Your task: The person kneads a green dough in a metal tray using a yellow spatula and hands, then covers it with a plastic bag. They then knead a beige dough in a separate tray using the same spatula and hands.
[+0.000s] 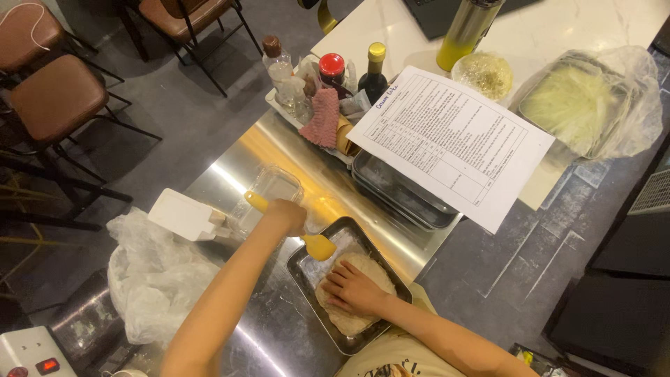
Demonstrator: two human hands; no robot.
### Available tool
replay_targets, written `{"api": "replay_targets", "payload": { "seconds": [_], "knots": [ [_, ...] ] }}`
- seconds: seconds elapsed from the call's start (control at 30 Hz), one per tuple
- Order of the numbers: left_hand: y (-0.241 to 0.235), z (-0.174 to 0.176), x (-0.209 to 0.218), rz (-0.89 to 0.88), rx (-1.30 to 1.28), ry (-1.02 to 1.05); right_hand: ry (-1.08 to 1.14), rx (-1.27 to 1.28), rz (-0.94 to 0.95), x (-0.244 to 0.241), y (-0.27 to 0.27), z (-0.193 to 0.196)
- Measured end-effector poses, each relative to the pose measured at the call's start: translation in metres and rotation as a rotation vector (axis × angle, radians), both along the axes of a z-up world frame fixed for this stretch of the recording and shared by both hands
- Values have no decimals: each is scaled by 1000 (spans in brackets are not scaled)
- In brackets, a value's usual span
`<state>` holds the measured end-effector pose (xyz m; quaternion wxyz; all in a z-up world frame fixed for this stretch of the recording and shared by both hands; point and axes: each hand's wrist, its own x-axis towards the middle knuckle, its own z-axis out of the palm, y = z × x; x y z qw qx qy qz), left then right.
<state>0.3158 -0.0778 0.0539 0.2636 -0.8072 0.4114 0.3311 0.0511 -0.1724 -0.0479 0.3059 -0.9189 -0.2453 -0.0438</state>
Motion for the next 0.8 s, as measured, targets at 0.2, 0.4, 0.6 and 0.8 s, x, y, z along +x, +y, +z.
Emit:
{"api": "replay_targets", "payload": {
  "seconds": [0.2,0.4,0.6,0.8],
  "knots": [
    [6,3,-6,24,-21,53,-40,-49,2,-2,0,-1],
    [14,-22,-37,85,-64,134,-91,-70,13,-6,0,-7],
    [38,-19,-136,-264,-389,-90,-127,409,-223,3,-36,14],
    [70,35,-216,-209,-279,-355,850,489,-166,36,-51,-6]
  ]
}}
